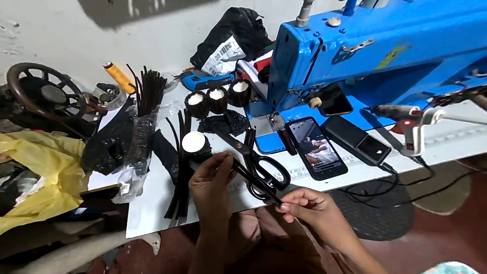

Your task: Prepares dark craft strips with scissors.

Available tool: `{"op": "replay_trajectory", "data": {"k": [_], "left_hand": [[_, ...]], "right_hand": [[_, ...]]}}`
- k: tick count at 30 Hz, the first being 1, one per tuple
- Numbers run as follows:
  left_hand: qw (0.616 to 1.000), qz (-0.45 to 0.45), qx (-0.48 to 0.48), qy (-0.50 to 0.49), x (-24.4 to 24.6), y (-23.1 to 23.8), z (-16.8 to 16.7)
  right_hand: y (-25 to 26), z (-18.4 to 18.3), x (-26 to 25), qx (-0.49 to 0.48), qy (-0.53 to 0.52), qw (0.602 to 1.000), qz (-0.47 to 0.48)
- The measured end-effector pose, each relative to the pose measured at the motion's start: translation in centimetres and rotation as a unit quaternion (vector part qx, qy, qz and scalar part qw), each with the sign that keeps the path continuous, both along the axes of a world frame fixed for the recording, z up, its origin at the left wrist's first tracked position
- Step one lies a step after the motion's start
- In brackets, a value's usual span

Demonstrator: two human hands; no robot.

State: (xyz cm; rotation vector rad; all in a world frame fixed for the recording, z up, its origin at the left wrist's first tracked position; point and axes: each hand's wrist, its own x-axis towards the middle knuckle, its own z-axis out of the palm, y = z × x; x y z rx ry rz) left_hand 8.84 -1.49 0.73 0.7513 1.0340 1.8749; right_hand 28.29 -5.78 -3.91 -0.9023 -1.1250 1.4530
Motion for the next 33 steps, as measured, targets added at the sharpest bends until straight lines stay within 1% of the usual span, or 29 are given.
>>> {"op": "replay_trajectory", "data": {"k": [2,5,8,11,12,14,15,16,19,21,24,33], "left_hand": [[1.0,0.009,-0.002,0.011,-0.1,-0.1,-0.1],[0.999,-0.002,-0.014,0.029,-0.4,-0.7,-0.3],[0.996,-0.06,-0.006,0.063,-0.2,-1.9,-1.1],[0.991,-0.097,-0.012,0.09,0.2,-2.7,-2.1],[0.99,-0.102,-0.017,0.095,0.3,-2.8,-2.2],[0.989,-0.108,-0.023,0.095,0.5,-3.0,-2.2],[0.989,-0.11,-0.021,0.093,0.6,-3.0,-2.1],[0.989,-0.111,-0.02,0.097,0.8,-3.0,-1.9],[0.98,-0.122,-0.003,0.154,1.4,-2.9,-0.8],[0.971,-0.153,0.015,0.185,1.7,-2.7,-0.4],[0.964,-0.195,0.022,0.181,2.3,-2.6,-0.2],[0.961,-0.209,0.02,0.182,2.5,-2.2,-0.7]], "right_hand": [[0.2,0.1,0.3,0.052,-0.05,0.997,-0.036],[1.3,0.5,1.1,0.084,-0.055,0.991,-0.092],[2.7,1.4,2.0,0.068,0.031,0.989,-0.124],[3.7,2.1,2.5,0.048,0.154,0.981,-0.109],[3.9,2.3,2.5,0.044,0.183,0.977,-0.102],[4.1,2.6,2.2,0.045,0.208,0.973,-0.09],[4.1,2.7,1.9,0.053,0.199,0.975,-0.087],[4.1,2.7,1.7,0.065,0.168,0.98,-0.089],[3.7,2.6,1.0,0.116,0.028,0.989,-0.084],[3.3,2.7,0.6,0.136,-0.027,0.988,-0.071],[2.9,2.7,0.1,0.158,-0.057,0.983,-0.078],[2.7,2.5,0.1,0.203,-0.128,0.968,-0.076]]}}
